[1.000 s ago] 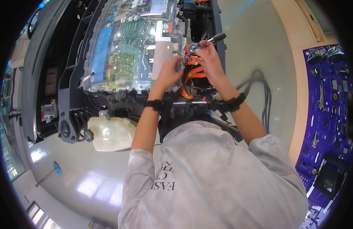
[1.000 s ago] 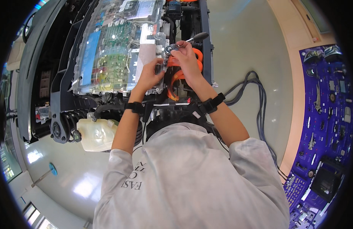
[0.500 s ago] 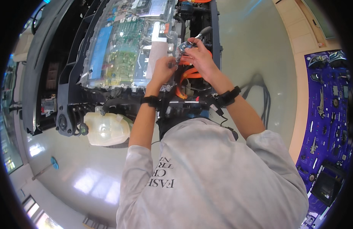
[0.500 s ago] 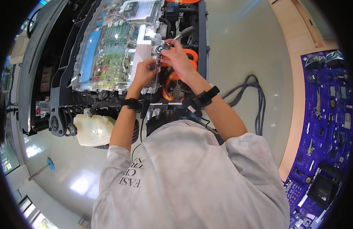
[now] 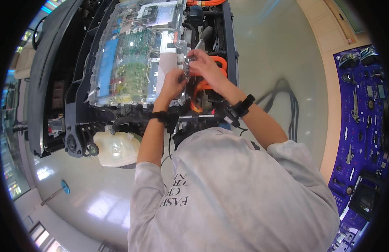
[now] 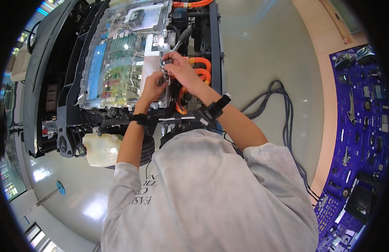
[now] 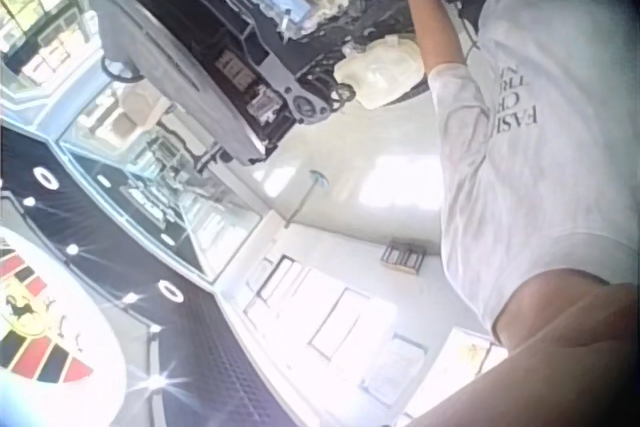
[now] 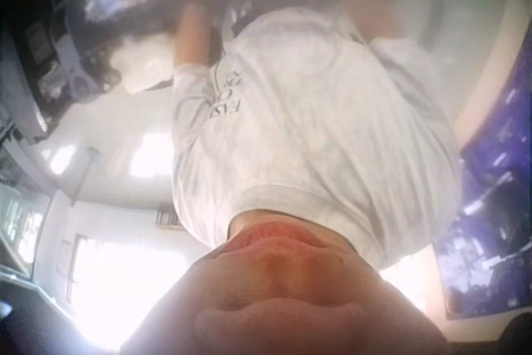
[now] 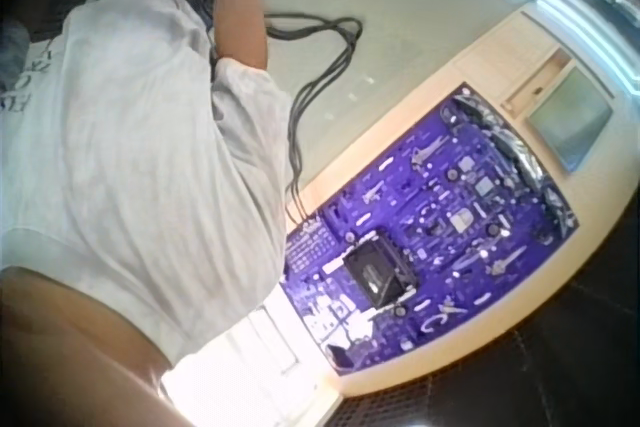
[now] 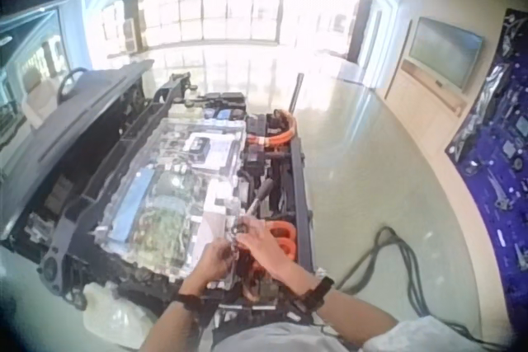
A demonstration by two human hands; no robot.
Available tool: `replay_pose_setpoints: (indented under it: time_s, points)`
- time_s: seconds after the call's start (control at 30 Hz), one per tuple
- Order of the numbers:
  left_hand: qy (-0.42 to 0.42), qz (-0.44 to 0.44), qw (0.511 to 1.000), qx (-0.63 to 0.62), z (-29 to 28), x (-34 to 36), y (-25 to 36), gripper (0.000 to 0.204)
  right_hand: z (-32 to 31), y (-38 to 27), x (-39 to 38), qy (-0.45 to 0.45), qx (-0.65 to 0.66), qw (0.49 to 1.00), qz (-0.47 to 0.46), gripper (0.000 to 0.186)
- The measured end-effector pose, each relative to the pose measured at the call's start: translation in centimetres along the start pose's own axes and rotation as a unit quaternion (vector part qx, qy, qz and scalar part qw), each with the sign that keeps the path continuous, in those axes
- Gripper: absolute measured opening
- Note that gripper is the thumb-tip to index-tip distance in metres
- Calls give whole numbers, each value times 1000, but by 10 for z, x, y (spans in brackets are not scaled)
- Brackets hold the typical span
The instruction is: Using a ratchet wrench to tighten or loosen bolts on an electric vehicle power inverter or battery assembly.
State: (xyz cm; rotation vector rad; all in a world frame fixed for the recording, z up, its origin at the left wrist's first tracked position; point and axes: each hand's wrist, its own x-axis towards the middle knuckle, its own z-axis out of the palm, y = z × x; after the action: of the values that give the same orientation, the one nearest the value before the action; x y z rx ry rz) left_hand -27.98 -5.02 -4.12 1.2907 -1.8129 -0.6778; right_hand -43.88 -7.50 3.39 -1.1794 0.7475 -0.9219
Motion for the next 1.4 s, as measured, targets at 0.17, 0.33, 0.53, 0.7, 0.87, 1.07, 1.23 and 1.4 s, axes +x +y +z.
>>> replay_pose_setpoints:
  time_s: [0.17, 0.33, 0.53, 0.7, 0.87, 1.07, 1.23, 1.4]
  points:
    - [-118, -27, 993, 1, -14, 10, 8, 31, 3, -7, 0, 1, 52, 999, 1, 22]
    - [-124, -3, 992, 4, -15, 13, 2, 32, -2, -5, 4, 17, 83, 996, 20, 20]
    - [-138, -15, 990, 9, -19, 22, 6, 24, -3, -14, 1, 51, 83, 994, 49, 17]
    - [-135, 9, 990, -36, -17, 22, 3, 16, -1, -44, -13, 98, 105, 989, -32, 18]
    - [-102, 57, 993, 2, -9, 17, -3, 14, -10, -108, -27, 120, 268, 953, -67, 14]
    - [-94, 18, 995, -38, -17, 13, 4, 20, -29, -138, -137, 236, -48, 968, -70, 11]
    - [-84, -24, 994, -60, -3, 16, 7, 20, -45, -147, -236, 474, 4, 880, -26, 9]
    - [-2, 16, 998, -55, 22, -24, 59, 11, -78, -134, -341, 575, 156, 803, -19, 19]
